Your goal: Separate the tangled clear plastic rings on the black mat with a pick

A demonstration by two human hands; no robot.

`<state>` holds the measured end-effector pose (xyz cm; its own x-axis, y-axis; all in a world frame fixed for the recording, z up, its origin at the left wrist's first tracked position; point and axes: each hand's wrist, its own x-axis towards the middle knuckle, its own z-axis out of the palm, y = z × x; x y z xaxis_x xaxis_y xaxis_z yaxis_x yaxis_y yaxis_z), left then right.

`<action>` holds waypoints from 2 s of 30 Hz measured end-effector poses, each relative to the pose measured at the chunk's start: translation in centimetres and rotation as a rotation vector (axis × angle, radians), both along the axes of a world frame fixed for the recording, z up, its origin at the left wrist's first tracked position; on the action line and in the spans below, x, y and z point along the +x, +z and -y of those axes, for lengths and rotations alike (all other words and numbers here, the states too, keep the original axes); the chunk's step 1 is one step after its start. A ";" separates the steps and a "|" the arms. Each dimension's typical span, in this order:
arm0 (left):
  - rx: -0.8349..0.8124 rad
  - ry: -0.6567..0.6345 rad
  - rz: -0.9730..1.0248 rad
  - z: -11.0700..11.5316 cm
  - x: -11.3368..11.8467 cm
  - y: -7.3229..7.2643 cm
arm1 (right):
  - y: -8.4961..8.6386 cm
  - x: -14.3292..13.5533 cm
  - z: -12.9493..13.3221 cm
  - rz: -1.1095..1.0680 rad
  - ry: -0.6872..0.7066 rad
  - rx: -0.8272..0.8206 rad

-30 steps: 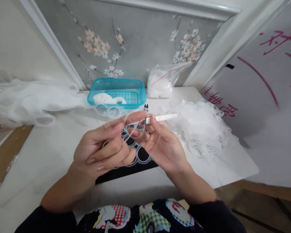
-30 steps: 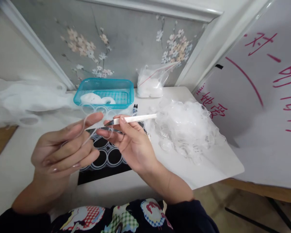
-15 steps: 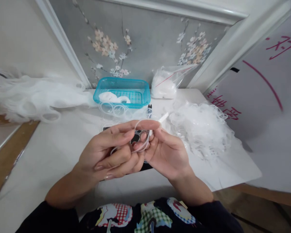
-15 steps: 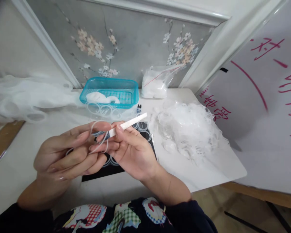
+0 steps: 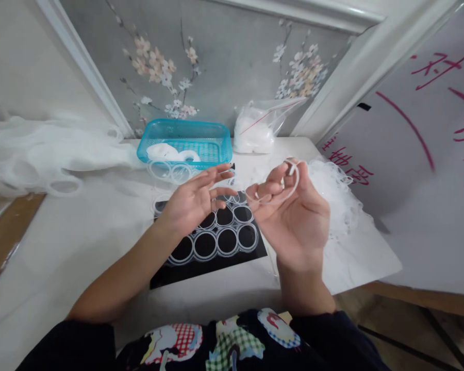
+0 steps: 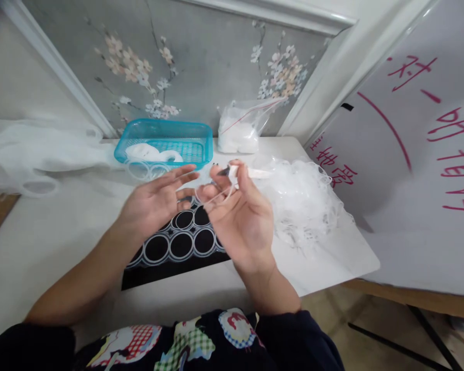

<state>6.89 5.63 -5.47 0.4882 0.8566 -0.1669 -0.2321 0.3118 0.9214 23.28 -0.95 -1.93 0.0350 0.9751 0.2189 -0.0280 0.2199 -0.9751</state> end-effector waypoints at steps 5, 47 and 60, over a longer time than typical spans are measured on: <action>0.795 -0.102 -0.809 -2.6 2.4 -7.8 | -0.1 2.8 -0.8 0.006 -0.064 0.108; 0.675 0.044 -0.569 -0.9 -1.1 -1.4 | -1.3 0.5 -2.2 -0.576 0.352 -0.337; 0.877 0.151 -0.596 0.9 -1.1 0.6 | -2.2 -0.2 -2.4 -0.166 0.296 -0.026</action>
